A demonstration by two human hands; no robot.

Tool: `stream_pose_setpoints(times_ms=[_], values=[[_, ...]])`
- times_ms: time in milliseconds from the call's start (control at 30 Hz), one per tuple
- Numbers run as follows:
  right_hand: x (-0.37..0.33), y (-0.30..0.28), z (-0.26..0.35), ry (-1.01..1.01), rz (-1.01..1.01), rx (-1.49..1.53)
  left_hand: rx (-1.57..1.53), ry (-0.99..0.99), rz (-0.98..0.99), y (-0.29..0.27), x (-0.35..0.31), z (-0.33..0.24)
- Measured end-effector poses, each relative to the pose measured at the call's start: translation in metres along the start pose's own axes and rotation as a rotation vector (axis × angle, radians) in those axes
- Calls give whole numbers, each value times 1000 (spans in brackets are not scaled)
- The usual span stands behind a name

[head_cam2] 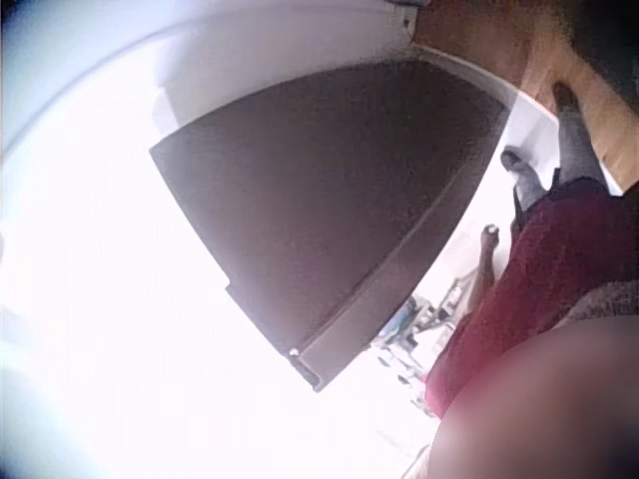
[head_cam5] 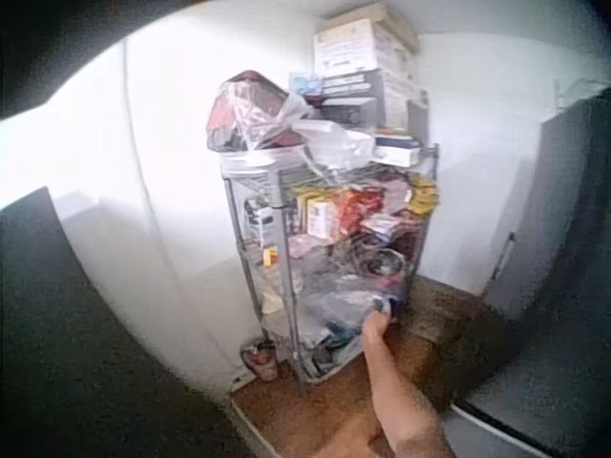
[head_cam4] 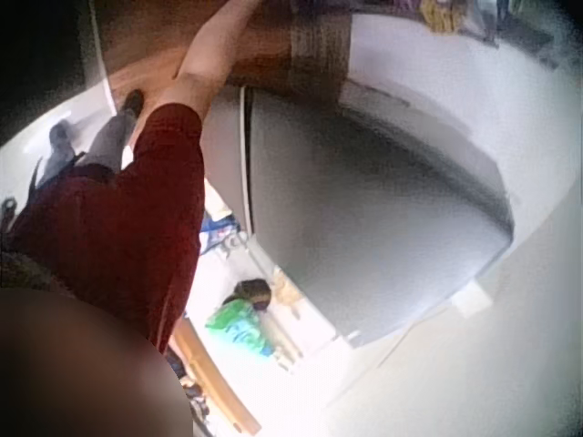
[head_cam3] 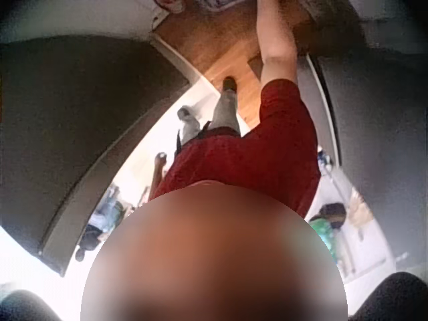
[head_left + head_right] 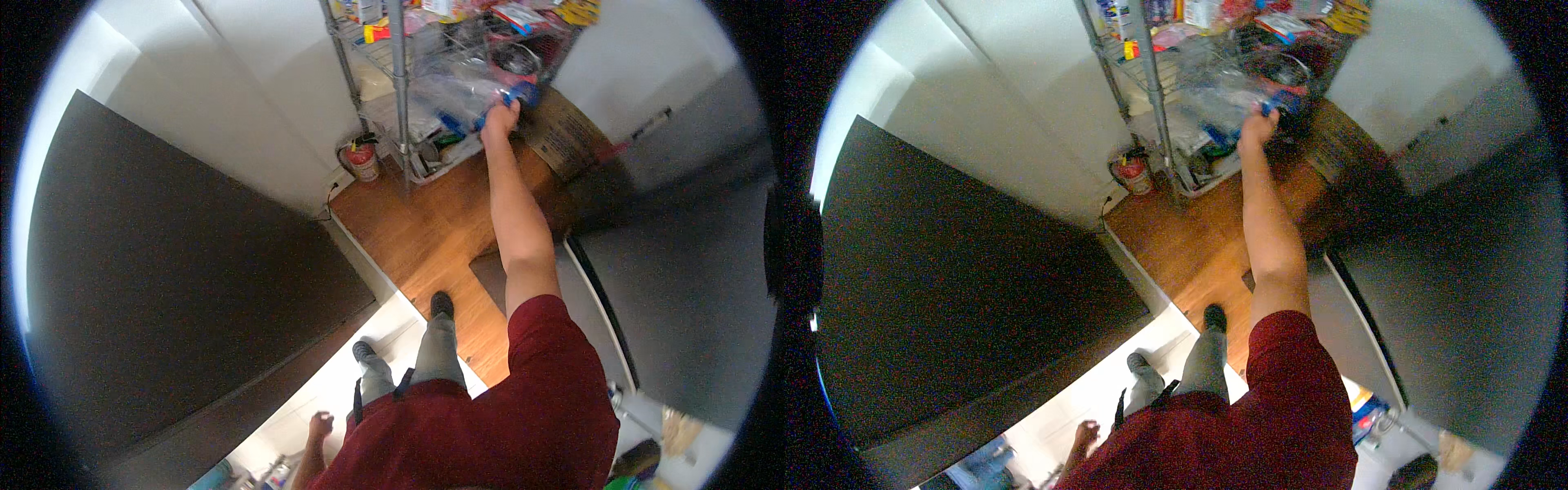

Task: The person washes rice in a metal bowl under running water at a kitchen sink, repeatedly rinsing and draining the water. They then scoop rice from a zip-top bag into the bowl and continue rinsing.

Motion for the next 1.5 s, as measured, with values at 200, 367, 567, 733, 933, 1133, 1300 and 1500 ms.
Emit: stream_pose_setpoints(times_ms=[200, 367, 567, 733, 933, 1133, 1300, 1500], values=[[20, 16, -89, 325, -28, -134, -156, -99, 248, 62, -70, 18], [-96, -58, -155, 556, 122, -97, -624, -96, 226, 46, -81, -30], [-486, -267, -184, 1602, 431, -564, -342, 88, -90, 32, -84, 12], [-791, -331, -165, 1608, 1909, -1233, -431, -56, -258, 42, -73, 142], [-1065, -288, -165, 1143, 2073, -1178, -700, -89, -459, 43, -67, 313], [-1279, -130, -95, 277, 2493, -742, -1018, -124, -552, -30, -80, 414], [-1416, 67, -120, 647, 2137, -527, -873, 4, -717, -159, -49, 434], [-1493, 243, -258, 832, 1677, -679, -842, 53, -774, -320, -6, 474]])
Point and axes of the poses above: each hand's wrist, its own x-axis towards the middle knuckle, its own y-axis out of the palm, z = x × y, the point moved 6 cm from there along x, towards the middle knuckle, and after that the axes turned 6 degrees about x, right-handed, at the moved point
